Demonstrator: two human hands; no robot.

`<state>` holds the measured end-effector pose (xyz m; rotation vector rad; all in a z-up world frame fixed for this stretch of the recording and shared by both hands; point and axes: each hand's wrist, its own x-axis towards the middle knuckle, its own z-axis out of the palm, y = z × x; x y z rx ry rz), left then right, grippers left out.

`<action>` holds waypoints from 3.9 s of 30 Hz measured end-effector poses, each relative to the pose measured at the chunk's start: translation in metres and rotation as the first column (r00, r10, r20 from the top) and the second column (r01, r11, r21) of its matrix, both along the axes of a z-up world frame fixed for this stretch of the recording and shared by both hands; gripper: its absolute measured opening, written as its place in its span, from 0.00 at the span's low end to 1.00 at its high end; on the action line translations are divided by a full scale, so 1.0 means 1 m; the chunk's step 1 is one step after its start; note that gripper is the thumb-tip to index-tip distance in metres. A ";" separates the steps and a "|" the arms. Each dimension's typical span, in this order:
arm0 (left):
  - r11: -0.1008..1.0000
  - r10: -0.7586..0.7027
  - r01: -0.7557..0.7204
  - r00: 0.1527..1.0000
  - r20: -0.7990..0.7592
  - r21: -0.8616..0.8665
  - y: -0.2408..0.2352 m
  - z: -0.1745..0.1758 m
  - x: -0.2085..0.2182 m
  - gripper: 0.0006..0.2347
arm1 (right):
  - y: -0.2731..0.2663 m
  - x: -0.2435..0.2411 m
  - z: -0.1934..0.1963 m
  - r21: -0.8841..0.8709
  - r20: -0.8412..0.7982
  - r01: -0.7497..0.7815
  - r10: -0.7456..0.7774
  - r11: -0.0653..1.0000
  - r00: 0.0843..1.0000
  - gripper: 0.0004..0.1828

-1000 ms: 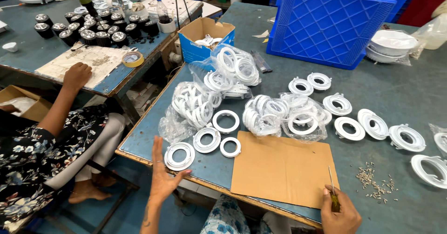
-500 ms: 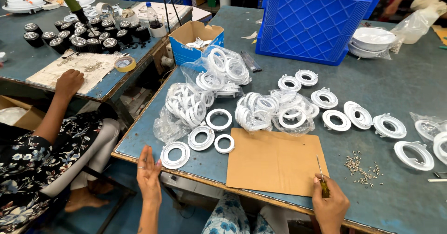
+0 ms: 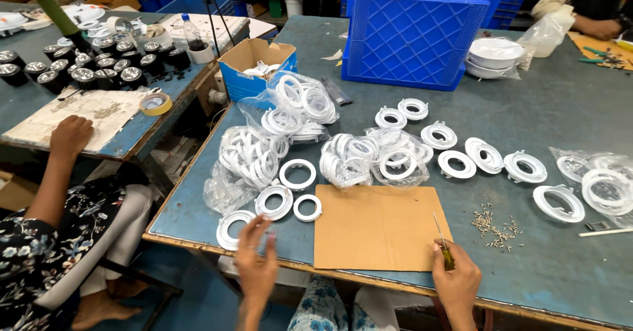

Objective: The person assembles circular white light fixtures by hand, using a small screwdriver to secure components with screws, and organizing the completed parts on the workbench.

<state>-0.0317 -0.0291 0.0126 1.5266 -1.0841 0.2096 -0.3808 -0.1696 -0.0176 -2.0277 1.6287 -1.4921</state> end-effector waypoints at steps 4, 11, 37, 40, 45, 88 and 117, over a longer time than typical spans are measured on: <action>0.975 -0.223 0.222 0.975 -0.025 -0.014 -0.035 -0.006 -0.035 0.13 | 0.001 0.002 0.002 -0.014 -0.011 0.001 -0.002 1.000 1.000 0.10; 0.985 -0.159 0.161 0.986 -0.049 0.054 -0.044 -0.016 -0.053 0.10 | 0.001 0.003 0.003 -0.026 -0.016 0.011 -0.012 1.000 1.000 0.09; 0.954 0.247 -0.257 0.966 0.081 0.153 0.019 -0.043 0.067 0.40 | 0.008 0.003 0.008 -0.063 -0.032 0.075 -0.077 0.995 0.997 0.11; 0.949 0.251 -0.257 0.966 0.056 0.181 0.015 -0.041 0.067 0.43 | 0.009 0.002 0.008 -0.072 -0.040 0.076 -0.079 0.995 0.996 0.11; 0.927 0.288 -0.266 0.956 -0.048 0.266 0.014 -0.029 0.060 0.43 | 0.008 0.004 0.004 -0.112 -0.099 0.087 -0.098 0.990 0.990 0.11; 0.783 -0.489 0.572 0.809 -0.327 0.243 0.024 -0.001 -0.094 0.12 | 0.137 0.091 0.083 0.370 -0.316 -0.536 0.646 0.759 0.695 0.09; 0.821 -0.406 0.481 0.870 -0.279 0.307 0.019 0.007 -0.083 0.17 | 0.113 0.079 0.068 0.070 -0.699 -0.691 0.530 0.719 0.481 0.20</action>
